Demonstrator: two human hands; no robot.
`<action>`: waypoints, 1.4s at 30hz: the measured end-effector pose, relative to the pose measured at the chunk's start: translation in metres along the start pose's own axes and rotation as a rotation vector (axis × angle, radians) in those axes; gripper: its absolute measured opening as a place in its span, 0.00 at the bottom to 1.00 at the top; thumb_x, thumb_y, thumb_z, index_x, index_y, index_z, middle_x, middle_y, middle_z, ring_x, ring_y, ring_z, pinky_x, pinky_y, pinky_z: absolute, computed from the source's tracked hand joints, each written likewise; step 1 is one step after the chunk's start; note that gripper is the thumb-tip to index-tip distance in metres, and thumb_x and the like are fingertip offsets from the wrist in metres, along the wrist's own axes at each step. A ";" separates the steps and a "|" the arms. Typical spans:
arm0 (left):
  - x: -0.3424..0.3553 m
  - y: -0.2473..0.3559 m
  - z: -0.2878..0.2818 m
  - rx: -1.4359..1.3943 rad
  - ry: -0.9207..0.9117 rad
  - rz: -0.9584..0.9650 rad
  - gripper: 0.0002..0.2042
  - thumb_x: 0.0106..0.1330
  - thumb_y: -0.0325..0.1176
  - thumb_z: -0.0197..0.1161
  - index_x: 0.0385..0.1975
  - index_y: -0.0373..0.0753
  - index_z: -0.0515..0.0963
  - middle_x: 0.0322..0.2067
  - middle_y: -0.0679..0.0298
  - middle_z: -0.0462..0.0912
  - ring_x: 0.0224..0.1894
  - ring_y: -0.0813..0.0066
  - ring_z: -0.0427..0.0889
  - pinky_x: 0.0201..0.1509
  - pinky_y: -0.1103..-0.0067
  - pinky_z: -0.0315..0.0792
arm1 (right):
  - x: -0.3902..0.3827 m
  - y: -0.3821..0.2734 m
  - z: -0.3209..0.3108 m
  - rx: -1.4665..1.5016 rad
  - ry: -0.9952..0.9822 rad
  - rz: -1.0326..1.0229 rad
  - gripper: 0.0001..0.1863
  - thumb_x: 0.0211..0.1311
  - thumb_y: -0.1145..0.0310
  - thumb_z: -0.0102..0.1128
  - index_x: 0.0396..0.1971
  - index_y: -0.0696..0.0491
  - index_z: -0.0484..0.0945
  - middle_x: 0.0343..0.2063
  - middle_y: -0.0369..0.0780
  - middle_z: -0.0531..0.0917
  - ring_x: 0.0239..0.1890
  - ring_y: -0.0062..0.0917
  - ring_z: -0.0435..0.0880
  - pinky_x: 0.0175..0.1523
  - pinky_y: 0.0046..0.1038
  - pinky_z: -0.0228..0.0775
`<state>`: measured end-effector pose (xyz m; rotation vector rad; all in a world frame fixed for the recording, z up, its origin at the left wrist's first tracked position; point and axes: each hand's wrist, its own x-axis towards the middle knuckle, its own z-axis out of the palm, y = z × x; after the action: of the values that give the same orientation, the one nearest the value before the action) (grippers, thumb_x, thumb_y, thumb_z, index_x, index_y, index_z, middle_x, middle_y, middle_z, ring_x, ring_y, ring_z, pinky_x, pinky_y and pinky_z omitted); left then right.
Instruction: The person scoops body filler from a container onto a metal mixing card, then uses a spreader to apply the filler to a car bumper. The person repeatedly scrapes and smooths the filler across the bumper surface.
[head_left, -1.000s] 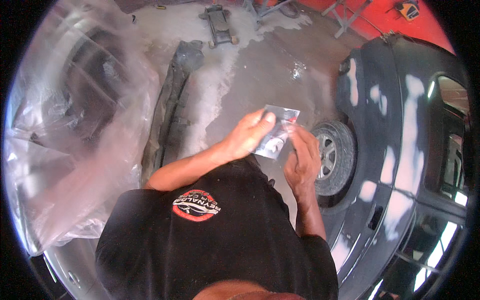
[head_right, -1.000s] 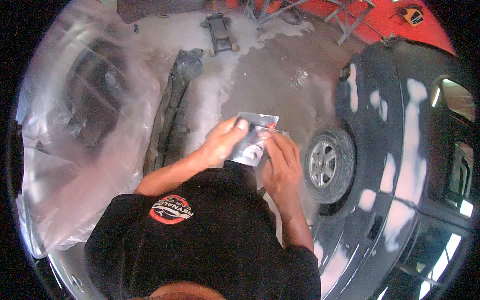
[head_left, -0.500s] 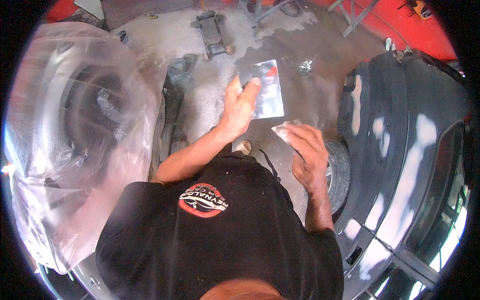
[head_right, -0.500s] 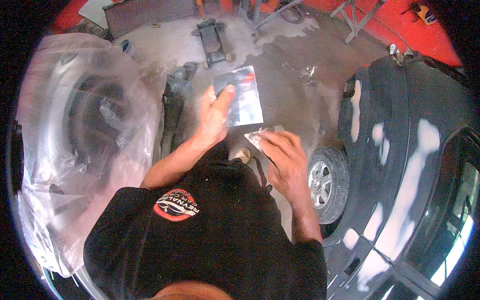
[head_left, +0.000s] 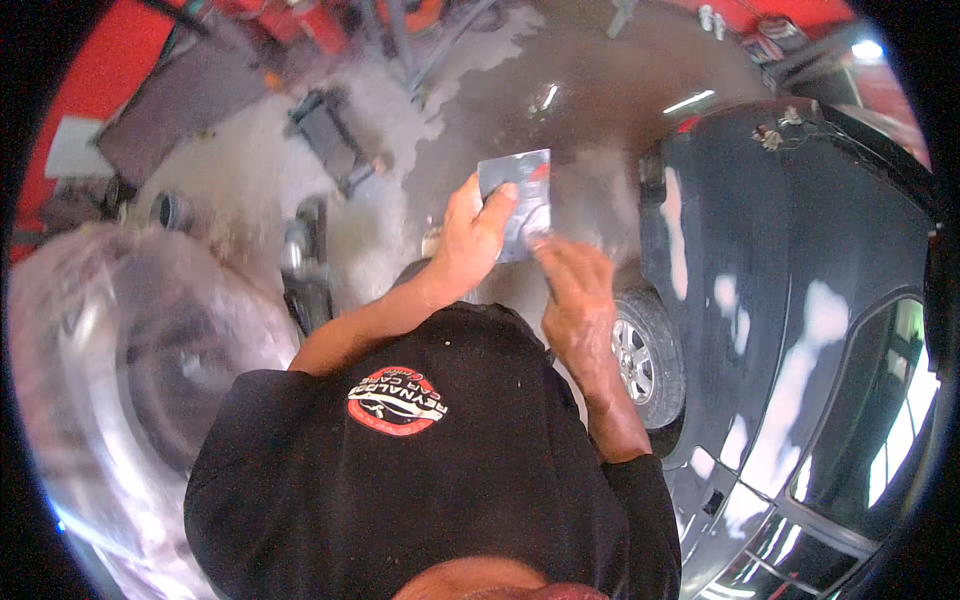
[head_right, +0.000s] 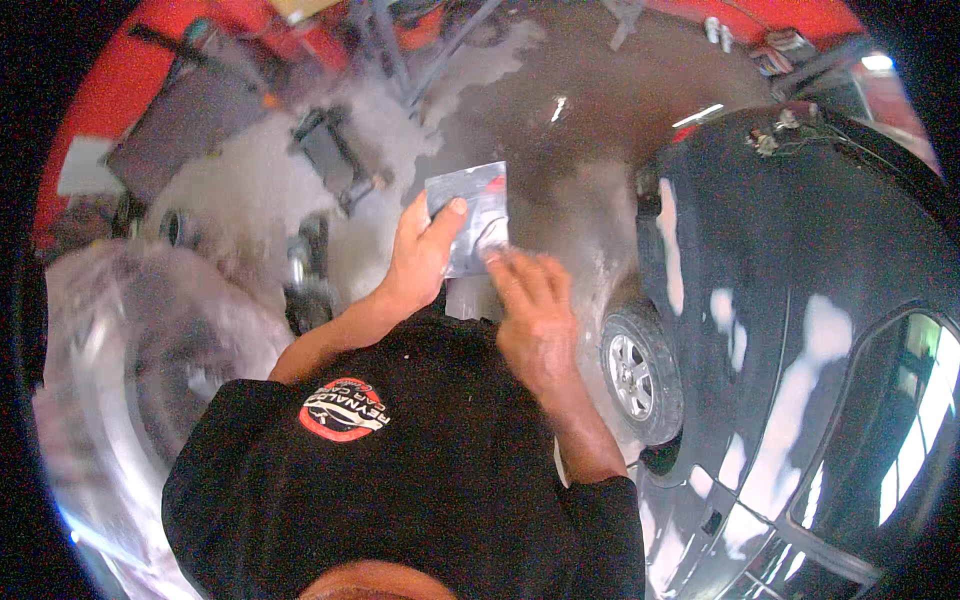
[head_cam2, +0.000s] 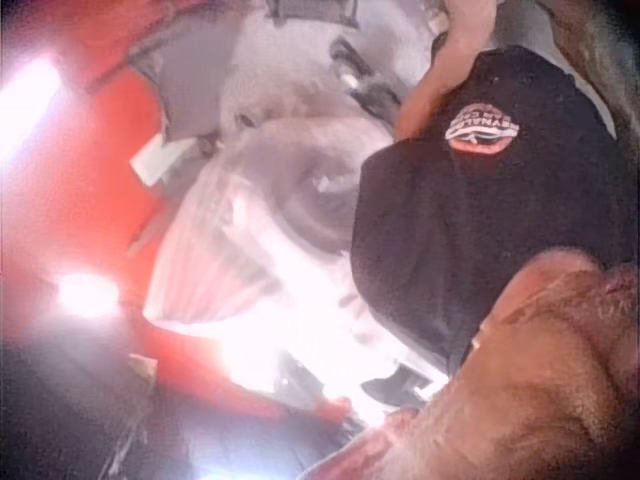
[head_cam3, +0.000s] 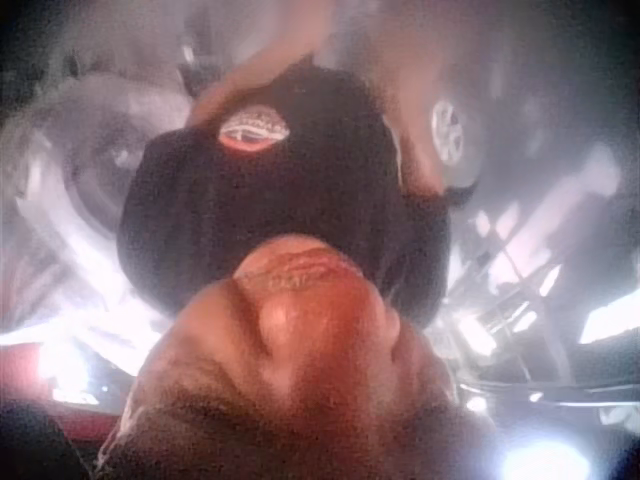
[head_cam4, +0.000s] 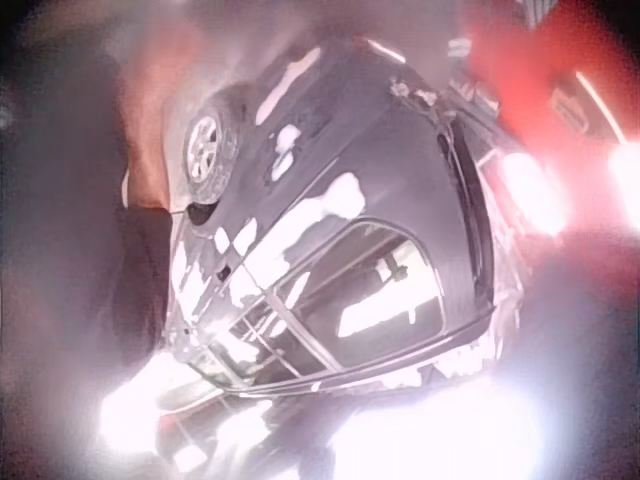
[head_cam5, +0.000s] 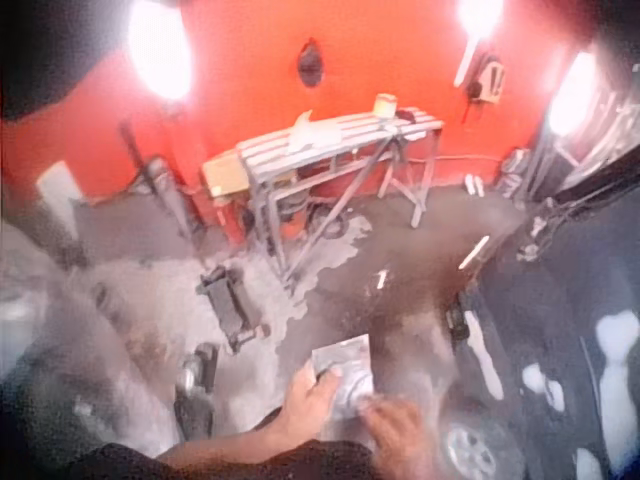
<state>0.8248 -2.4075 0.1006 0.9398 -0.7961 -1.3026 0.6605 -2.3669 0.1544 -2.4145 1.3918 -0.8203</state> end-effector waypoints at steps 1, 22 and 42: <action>0.022 0.006 -0.003 0.013 -0.058 -0.044 0.14 0.73 0.31 0.53 0.54 0.32 0.73 0.46 0.61 0.82 0.44 0.74 0.82 0.51 0.74 0.76 | 0.020 -0.002 -0.007 -0.056 -0.117 0.005 0.26 0.46 0.86 0.55 0.47 0.50 0.84 0.48 0.41 0.82 0.52 0.38 0.78 0.58 0.37 0.71; 0.378 0.017 0.139 0.269 -0.412 -0.050 0.15 0.76 0.33 0.48 0.53 0.33 0.76 0.43 0.60 0.83 0.44 0.75 0.79 0.52 0.75 0.72 | 0.287 0.234 -0.035 -0.010 0.177 0.006 0.22 0.44 0.81 0.60 0.43 0.49 0.86 0.43 0.35 0.85 0.47 0.33 0.80 0.54 0.33 0.75; 0.725 -0.029 0.267 -0.361 -0.531 -0.777 0.17 0.75 0.41 0.54 0.53 0.35 0.73 0.45 0.58 0.82 0.45 0.67 0.84 0.49 0.67 0.81 | 0.447 0.452 -0.046 -0.235 0.359 0.636 0.29 0.46 0.86 0.54 0.52 0.54 0.80 0.53 0.45 0.80 0.57 0.44 0.76 0.63 0.40 0.69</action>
<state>0.6562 -3.1597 0.1642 0.6195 -0.5575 -2.3508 0.4834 -2.9787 0.1396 -1.8078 2.3289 -0.9733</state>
